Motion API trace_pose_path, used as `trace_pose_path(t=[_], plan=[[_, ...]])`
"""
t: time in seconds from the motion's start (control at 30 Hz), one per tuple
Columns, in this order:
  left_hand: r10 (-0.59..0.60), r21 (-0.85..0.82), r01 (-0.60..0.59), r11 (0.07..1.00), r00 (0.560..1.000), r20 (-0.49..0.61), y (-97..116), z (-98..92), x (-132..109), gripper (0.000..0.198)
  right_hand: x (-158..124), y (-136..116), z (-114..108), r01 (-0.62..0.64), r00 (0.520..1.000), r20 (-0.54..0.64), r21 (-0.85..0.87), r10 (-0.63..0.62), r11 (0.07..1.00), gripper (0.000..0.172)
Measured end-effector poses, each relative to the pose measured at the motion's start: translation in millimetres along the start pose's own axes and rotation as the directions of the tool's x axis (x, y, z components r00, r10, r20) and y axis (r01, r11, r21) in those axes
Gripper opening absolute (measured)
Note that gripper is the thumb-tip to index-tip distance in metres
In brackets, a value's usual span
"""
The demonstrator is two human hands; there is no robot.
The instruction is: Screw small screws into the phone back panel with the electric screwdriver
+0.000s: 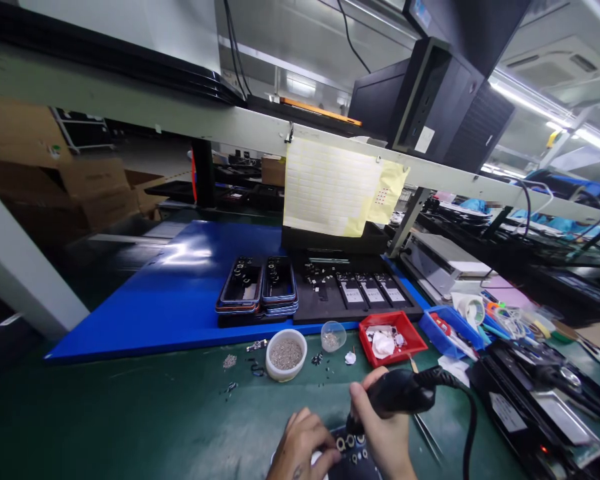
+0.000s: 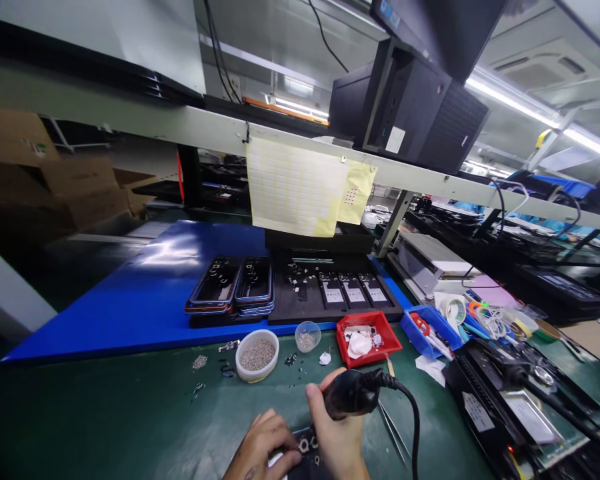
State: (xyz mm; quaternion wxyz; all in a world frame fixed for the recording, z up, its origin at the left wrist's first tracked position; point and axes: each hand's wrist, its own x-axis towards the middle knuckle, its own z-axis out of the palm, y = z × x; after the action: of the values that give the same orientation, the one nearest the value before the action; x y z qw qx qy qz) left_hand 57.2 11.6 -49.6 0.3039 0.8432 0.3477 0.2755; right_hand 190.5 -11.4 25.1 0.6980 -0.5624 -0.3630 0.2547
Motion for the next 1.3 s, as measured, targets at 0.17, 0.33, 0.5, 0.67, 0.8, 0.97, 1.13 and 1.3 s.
trace_pose_path(t=[0.17,0.33,0.5,0.67,0.8,0.97,1.13,1.3], plan=[[0.018,0.001,-0.018,1.000,1.000,-0.006,-1,-0.7,0,0.010,4,-7,-6,-0.068,0.995,0.083,0.058,0.063,0.996,0.030],[0.015,-0.008,-0.015,1.000,1.000,0.001,-2,-0.2,0,0.007,4,-28,-9,-0.097,0.989,0.133,0.206,0.070,0.974,0.028],[0.011,-0.007,-0.011,1.000,0.999,0.036,-4,-1.1,2,0.005,-1,-33,-6,-0.141,0.976,0.201,0.273,0.087,0.952,0.028],[0.035,0.010,-0.035,0.999,0.999,0.037,-5,-0.8,1,0.004,-5,-27,-2,-0.152,0.974,0.204,0.253,0.101,0.956,0.030],[0.074,0.013,-0.074,0.997,0.997,0.020,-5,-0.1,0,0.007,1,-29,-12,-0.134,0.982,0.162,0.260,0.094,0.956,0.029],[0.068,0.003,-0.068,0.998,0.998,-0.014,-2,2.2,-1,0.022,11,-31,-37,-0.076,0.997,0.037,0.081,0.073,0.994,0.032],[0.055,0.030,-0.053,0.998,0.997,-0.046,0,4.2,-2,0.030,12,-21,-46,-0.077,0.997,-0.003,0.010,0.077,0.997,0.034],[0.073,0.042,-0.071,0.997,0.996,-0.049,-2,5.0,-2,0.028,12,-14,-43,-0.085,0.996,-0.019,0.007,0.085,0.996,0.035]])
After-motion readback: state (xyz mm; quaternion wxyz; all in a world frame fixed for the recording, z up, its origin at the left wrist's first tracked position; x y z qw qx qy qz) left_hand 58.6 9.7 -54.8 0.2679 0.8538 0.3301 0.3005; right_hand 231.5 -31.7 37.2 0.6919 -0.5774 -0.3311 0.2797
